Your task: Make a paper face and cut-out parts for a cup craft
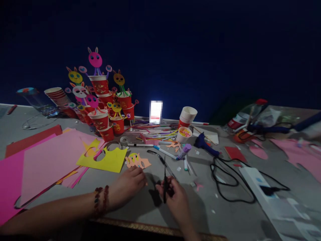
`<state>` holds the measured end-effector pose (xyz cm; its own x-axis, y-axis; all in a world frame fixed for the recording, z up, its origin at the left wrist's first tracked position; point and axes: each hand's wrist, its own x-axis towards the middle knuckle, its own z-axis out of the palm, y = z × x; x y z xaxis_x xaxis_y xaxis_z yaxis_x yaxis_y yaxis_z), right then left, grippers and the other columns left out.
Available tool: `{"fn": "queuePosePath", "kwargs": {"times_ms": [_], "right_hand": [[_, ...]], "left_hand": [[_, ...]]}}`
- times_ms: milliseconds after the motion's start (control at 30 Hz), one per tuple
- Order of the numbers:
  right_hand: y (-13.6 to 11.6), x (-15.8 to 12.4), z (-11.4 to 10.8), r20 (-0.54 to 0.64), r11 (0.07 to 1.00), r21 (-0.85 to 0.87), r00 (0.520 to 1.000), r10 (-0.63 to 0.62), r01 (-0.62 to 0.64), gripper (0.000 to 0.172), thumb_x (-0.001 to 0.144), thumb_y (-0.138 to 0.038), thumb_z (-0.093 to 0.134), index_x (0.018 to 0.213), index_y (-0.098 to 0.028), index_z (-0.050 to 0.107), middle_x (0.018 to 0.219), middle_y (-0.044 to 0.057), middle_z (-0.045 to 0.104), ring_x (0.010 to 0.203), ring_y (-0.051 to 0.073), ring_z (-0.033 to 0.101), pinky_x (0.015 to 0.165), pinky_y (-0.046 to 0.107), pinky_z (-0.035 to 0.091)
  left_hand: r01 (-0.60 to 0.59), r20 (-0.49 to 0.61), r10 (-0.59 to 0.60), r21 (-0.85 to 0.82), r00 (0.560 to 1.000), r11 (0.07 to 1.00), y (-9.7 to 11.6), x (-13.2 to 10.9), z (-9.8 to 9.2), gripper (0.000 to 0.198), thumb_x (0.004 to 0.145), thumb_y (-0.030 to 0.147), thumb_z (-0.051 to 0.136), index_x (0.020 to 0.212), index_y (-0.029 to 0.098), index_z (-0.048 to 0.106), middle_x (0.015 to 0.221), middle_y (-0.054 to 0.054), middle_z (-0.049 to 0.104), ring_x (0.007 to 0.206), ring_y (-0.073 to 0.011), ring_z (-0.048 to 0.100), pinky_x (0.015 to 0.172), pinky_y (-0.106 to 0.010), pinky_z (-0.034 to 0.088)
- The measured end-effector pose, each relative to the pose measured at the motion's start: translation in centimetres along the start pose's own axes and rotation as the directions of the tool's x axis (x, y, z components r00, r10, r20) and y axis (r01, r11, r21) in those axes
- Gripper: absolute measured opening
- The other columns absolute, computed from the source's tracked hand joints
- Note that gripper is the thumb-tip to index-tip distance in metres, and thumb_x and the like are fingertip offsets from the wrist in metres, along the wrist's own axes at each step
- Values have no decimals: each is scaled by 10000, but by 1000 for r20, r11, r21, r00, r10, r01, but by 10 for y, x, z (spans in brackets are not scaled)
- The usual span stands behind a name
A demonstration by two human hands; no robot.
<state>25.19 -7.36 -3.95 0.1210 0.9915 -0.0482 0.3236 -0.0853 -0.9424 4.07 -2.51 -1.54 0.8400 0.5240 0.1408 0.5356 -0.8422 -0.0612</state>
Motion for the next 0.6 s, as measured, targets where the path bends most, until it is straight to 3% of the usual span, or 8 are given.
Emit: {"fn": "queuePosePath", "kwargs": {"times_ms": [300, 400, 600], "right_hand": [[3, 0, 0, -17, 999, 2, 999, -50, 50, 336, 722, -516, 744, 778, -212, 611, 712, 26, 704, 655, 198, 669, 641, 274, 546], [2, 0, -1, -22, 998, -3, 998, -62, 62, 301, 735, -484, 739, 782, -216, 612, 714, 26, 708, 647, 196, 669, 628, 270, 543], [0, 0, -1, -30, 998, 34, 998, -54, 55, 312, 724, -496, 745, 785, -223, 607, 724, 32, 714, 651, 207, 679, 620, 269, 549]], "left_hand": [[-241, 130, 233, 56, 964, 969, 9, 22, -10, 79, 834, 182, 681, 788, 135, 724, 765, -87, 665, 786, -222, 528, 777, -380, 381], [-280, 193, 258, 97, 947, 955, 15, 27, -9, 95, 792, 219, 719, 747, 137, 742, 720, -108, 669, 765, -232, 526, 721, -381, 361], [-269, 214, 244, 95, 946, 959, 15, 31, -8, 74, 799, 206, 707, 766, 156, 750, 724, -96, 676, 752, -226, 531, 682, -371, 344]]}}
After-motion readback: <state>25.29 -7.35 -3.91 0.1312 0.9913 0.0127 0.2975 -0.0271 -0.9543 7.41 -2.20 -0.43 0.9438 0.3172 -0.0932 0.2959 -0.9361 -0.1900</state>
